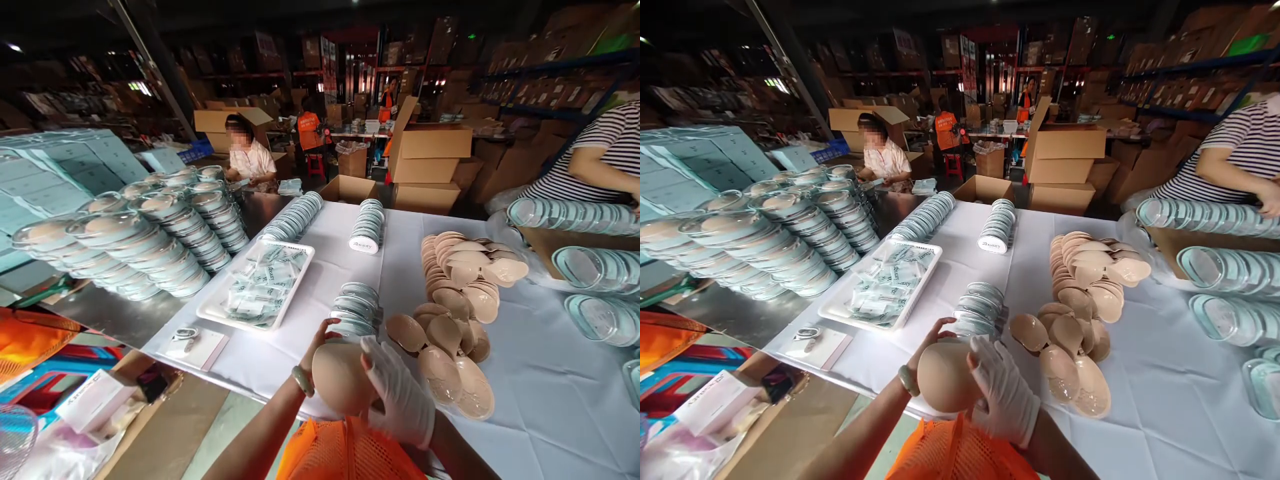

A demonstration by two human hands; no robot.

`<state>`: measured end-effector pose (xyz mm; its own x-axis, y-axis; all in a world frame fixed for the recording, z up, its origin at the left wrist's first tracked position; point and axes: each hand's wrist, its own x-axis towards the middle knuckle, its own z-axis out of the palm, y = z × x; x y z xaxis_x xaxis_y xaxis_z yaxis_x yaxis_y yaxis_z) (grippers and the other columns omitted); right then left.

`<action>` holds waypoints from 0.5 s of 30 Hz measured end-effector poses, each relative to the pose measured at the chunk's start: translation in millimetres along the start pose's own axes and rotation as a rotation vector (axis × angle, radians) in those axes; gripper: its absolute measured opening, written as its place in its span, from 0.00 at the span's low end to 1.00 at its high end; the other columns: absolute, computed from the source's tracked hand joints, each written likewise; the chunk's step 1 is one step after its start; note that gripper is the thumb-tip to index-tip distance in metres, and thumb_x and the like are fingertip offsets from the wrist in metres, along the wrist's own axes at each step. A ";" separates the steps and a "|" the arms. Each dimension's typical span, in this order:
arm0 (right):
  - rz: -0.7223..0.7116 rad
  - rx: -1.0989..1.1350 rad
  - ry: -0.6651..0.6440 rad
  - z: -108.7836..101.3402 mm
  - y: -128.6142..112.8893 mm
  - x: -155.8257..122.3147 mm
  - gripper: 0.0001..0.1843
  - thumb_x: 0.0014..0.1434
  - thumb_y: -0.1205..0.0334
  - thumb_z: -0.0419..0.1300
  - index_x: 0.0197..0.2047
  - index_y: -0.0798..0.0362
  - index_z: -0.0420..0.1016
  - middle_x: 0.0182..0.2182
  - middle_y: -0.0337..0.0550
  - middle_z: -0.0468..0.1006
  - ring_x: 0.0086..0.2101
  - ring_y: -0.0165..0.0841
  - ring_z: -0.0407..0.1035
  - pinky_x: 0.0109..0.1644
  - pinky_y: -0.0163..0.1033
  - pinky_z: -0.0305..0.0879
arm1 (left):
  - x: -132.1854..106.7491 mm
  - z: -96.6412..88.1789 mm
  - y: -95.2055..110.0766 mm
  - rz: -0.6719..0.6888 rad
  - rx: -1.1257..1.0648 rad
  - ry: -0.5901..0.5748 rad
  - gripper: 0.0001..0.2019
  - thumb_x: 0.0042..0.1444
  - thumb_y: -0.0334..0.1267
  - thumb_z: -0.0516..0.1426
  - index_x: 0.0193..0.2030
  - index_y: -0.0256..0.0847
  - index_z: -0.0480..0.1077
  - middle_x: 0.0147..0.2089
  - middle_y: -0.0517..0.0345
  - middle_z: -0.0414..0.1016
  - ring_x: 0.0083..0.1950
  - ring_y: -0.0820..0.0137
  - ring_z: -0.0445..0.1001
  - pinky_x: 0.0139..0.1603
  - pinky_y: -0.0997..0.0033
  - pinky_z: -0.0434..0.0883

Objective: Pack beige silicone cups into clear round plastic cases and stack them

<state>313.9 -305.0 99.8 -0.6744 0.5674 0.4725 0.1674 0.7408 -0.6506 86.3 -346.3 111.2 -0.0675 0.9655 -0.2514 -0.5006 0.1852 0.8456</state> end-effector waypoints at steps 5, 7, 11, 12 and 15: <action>0.177 -0.075 0.065 21.5 15.0 -20.4 0.23 0.64 0.59 0.59 0.62 0.49 0.78 0.53 0.48 0.84 0.49 0.42 0.81 0.55 0.45 0.79 | -21.0 -1.4 -23.6 -0.084 0.033 -0.161 0.53 0.39 0.50 0.75 0.72 0.47 0.60 0.56 0.41 0.77 0.49 0.50 0.80 0.48 0.52 0.77; 0.277 0.013 0.122 23.8 26.9 -27.8 0.22 0.62 0.58 0.59 0.57 0.51 0.81 0.48 0.48 0.86 0.44 0.41 0.83 0.51 0.43 0.80 | -31.5 -13.9 -40.8 -0.060 0.204 -0.096 0.44 0.49 0.54 0.70 0.72 0.50 0.63 0.62 0.41 0.75 0.56 0.48 0.78 0.54 0.47 0.77; 0.737 0.212 0.480 19.6 37.5 -52.2 0.22 0.47 0.49 0.67 0.42 0.53 0.84 0.39 0.53 0.87 0.40 0.49 0.83 0.43 0.46 0.83 | -43.5 -43.9 -91.3 0.266 0.862 0.240 0.16 0.62 0.53 0.58 0.44 0.46 0.81 0.59 0.40 0.76 0.64 0.46 0.73 0.67 0.37 0.68; 0.850 0.256 0.556 20.1 37.8 -58.4 0.23 0.43 0.47 0.68 0.40 0.52 0.83 0.37 0.53 0.87 0.39 0.50 0.83 0.41 0.48 0.83 | -43.0 -48.3 -104.4 0.316 0.988 0.274 0.15 0.62 0.51 0.58 0.41 0.45 0.81 0.59 0.40 0.76 0.63 0.45 0.73 0.66 0.35 0.69; 0.956 0.302 0.607 29.9 37.9 -69.3 0.24 0.39 0.45 0.71 0.37 0.51 0.82 0.36 0.52 0.87 0.38 0.52 0.82 0.41 0.51 0.83 | -37.2 -53.3 -133.6 0.359 1.169 0.278 0.12 0.61 0.44 0.58 0.45 0.45 0.81 0.60 0.40 0.75 0.61 0.48 0.75 0.61 0.41 0.75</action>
<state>345.6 -327.0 24.7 0.1007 0.9861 -0.1320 0.1883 -0.1491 -0.9707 109.7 -416.7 -17.5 -0.2924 0.9501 0.1088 0.6379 0.1091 0.7624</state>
